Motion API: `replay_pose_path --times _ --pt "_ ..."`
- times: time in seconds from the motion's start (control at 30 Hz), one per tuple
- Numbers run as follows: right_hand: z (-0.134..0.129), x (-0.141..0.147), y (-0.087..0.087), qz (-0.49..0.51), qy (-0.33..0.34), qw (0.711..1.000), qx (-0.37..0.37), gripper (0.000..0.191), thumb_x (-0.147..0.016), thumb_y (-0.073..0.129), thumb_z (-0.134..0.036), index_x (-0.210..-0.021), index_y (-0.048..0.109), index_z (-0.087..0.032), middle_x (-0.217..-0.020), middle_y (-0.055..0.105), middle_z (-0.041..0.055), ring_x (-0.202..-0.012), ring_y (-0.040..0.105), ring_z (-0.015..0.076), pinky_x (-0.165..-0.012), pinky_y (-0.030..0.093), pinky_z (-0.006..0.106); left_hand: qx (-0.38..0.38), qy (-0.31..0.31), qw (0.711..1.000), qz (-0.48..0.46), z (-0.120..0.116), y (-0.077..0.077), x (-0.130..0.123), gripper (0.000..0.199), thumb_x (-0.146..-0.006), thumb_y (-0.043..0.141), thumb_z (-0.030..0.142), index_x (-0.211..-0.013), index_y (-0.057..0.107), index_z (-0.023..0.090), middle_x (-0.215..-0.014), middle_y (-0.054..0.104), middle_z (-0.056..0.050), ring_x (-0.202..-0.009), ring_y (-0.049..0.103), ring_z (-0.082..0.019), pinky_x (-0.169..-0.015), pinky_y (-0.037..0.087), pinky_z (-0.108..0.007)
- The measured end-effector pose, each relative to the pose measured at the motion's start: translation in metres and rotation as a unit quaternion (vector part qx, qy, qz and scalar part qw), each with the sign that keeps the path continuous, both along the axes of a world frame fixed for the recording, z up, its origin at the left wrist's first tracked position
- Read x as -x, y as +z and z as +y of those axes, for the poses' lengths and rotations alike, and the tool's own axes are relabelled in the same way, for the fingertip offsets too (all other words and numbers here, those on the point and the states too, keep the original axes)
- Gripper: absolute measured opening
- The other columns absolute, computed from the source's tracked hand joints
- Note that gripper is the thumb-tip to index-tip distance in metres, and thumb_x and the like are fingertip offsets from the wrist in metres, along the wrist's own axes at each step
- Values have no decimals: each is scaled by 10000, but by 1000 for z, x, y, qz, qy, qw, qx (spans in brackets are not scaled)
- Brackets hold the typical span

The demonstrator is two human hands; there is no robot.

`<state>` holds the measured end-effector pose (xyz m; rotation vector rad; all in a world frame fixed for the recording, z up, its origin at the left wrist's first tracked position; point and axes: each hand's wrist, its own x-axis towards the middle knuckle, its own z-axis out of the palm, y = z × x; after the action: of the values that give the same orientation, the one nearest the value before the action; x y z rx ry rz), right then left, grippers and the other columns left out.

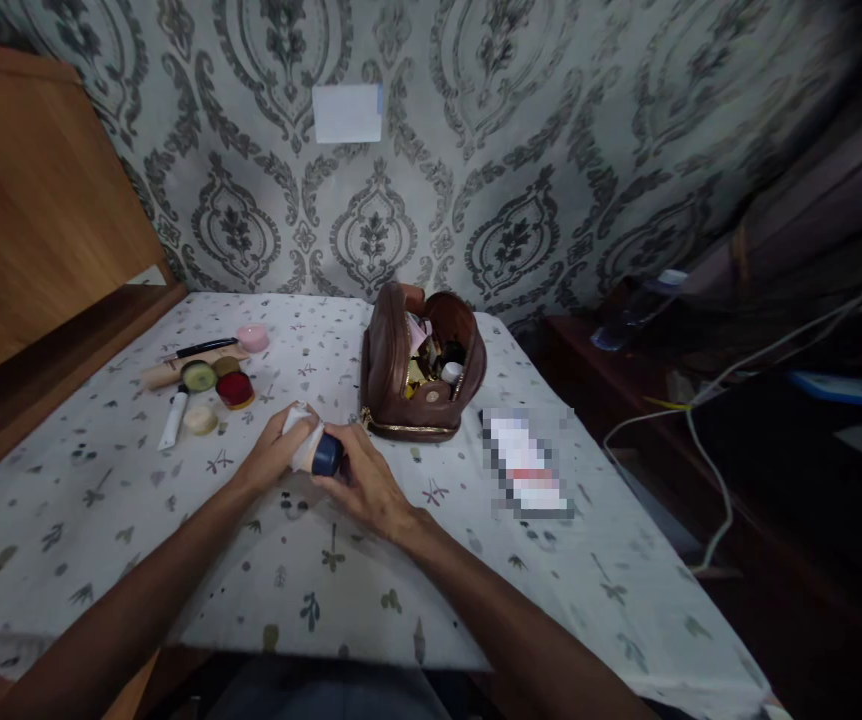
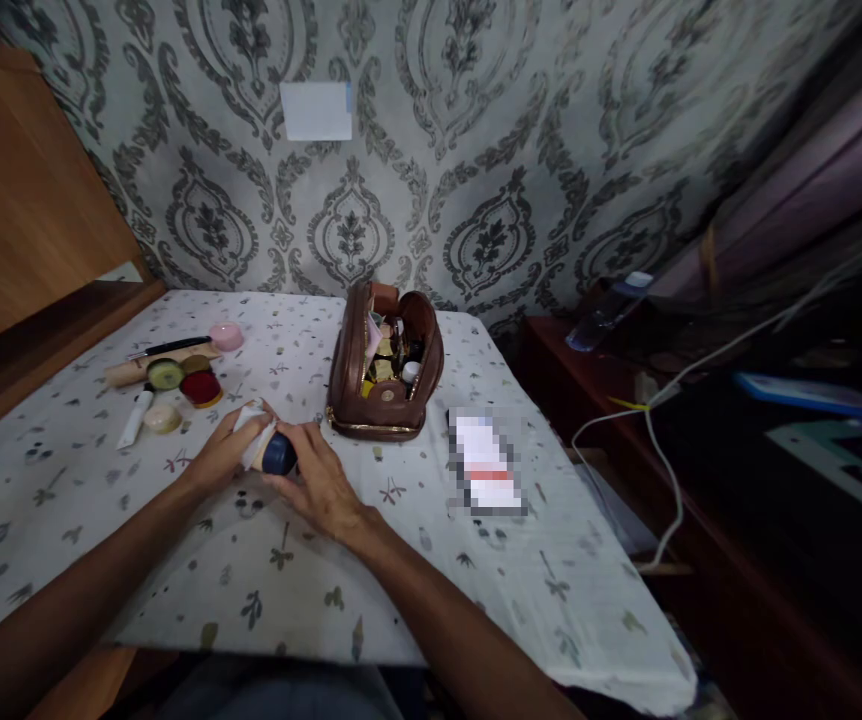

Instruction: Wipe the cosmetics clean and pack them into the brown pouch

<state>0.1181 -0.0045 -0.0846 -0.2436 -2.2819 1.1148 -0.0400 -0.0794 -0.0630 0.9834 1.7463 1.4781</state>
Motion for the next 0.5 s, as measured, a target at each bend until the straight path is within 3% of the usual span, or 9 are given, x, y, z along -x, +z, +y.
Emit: replay_pose_path --times 0.13,0.27,0.5 --pt "1 -2 -2 7 28 995 -94 517 -934 589 -294 -1421 424 -229 -1337 475 138 -1250 481 262 -1070 432 436 28 27 994 -107 0 6 1 262 -651 643 433 -721 586 187 -623 557 29 -564 517 -138 -517 420 -234" --pt "1 -3 -1 35 52 980 -190 409 -974 487 -201 -1382 469 -182 -1421 414 174 -1354 390 259 -1132 379 431 23 3 985 -169 -2 13 1 295 -574 692 447 -649 569 190 -609 570 9 -567 536 -145 -525 456 -257" --pt "-3 0 -7 58 9 986 -158 428 -970 516 -283 -1380 437 -190 -1380 422 170 -1335 413 243 -1100 427 400 -42 22 975 -218 0 -1 -7 275 -633 670 417 -765 611 183 -687 634 0 -655 618 -173 -564 501 -256"
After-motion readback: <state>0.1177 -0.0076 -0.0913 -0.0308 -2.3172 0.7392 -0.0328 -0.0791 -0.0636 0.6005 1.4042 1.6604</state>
